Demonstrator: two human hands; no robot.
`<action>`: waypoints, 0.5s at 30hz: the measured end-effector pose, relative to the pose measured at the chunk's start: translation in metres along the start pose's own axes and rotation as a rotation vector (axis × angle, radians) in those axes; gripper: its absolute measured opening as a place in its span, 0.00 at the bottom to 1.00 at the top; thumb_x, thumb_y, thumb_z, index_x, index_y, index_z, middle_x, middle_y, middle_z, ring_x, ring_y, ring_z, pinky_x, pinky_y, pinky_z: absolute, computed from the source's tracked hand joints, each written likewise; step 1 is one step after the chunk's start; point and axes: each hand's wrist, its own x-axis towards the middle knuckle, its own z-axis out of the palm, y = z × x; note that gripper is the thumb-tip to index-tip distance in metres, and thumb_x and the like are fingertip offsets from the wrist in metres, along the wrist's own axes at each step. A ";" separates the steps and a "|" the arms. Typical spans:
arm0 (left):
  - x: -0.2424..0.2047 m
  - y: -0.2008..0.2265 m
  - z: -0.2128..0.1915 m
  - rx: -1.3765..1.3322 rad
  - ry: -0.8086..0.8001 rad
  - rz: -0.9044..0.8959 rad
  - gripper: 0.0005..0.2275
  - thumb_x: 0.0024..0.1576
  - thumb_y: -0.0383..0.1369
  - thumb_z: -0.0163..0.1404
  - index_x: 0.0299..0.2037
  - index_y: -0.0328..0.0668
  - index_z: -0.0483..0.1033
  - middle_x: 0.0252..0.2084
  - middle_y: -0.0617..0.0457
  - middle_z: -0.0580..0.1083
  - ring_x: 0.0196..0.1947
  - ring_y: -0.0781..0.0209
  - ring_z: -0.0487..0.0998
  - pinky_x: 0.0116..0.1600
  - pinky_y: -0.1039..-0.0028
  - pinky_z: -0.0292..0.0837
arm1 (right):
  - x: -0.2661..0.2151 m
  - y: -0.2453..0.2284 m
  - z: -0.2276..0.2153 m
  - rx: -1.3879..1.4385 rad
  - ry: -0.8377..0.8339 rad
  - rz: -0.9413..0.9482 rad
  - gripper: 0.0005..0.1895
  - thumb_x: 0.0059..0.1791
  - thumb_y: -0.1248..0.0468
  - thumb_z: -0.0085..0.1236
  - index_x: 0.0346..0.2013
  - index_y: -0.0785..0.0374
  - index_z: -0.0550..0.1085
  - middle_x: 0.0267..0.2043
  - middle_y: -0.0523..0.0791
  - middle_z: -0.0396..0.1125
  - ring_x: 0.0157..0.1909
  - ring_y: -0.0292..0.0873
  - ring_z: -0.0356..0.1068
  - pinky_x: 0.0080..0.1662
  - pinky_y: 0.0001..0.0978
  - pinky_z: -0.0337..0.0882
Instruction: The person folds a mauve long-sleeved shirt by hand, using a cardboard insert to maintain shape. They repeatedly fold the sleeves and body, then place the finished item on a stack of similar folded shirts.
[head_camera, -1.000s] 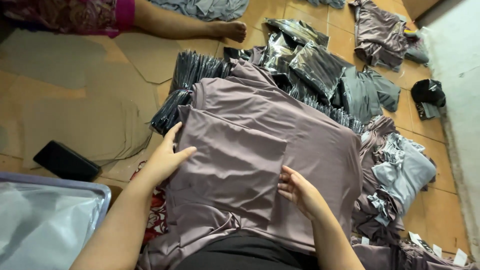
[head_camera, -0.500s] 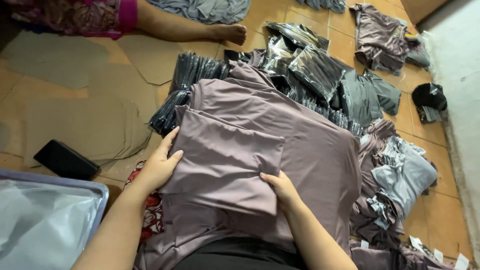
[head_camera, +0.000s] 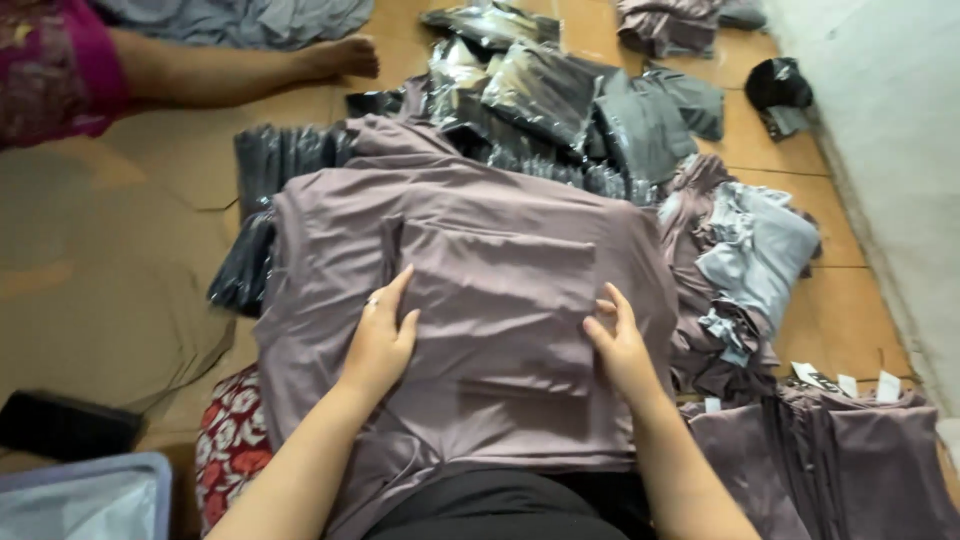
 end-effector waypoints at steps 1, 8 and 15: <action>0.002 -0.007 0.003 0.047 0.030 0.027 0.26 0.59 0.23 0.49 0.70 0.51 0.67 0.59 0.37 0.72 0.62 0.37 0.72 0.64 0.54 0.68 | -0.009 -0.001 -0.004 -0.213 0.078 -0.164 0.40 0.53 0.59 0.56 0.75 0.66 0.51 0.68 0.65 0.55 0.67 0.66 0.59 0.61 0.58 0.67; -0.014 0.003 0.003 0.727 0.253 0.179 0.25 0.56 0.32 0.54 0.66 0.65 0.73 0.61 0.46 0.69 0.55 0.45 0.75 0.50 0.58 0.78 | -0.008 0.003 0.006 -0.741 0.111 -0.599 0.31 0.53 0.57 0.55 0.71 0.59 0.63 0.74 0.57 0.51 0.76 0.64 0.47 0.72 0.57 0.49; 0.011 0.027 0.079 0.836 0.242 0.555 0.24 0.64 0.46 0.40 0.72 0.67 0.62 0.77 0.42 0.55 0.77 0.39 0.49 0.69 0.50 0.45 | 0.041 0.001 0.065 -0.843 0.131 -0.919 0.28 0.56 0.58 0.46 0.72 0.54 0.64 0.78 0.50 0.49 0.80 0.55 0.39 0.75 0.44 0.40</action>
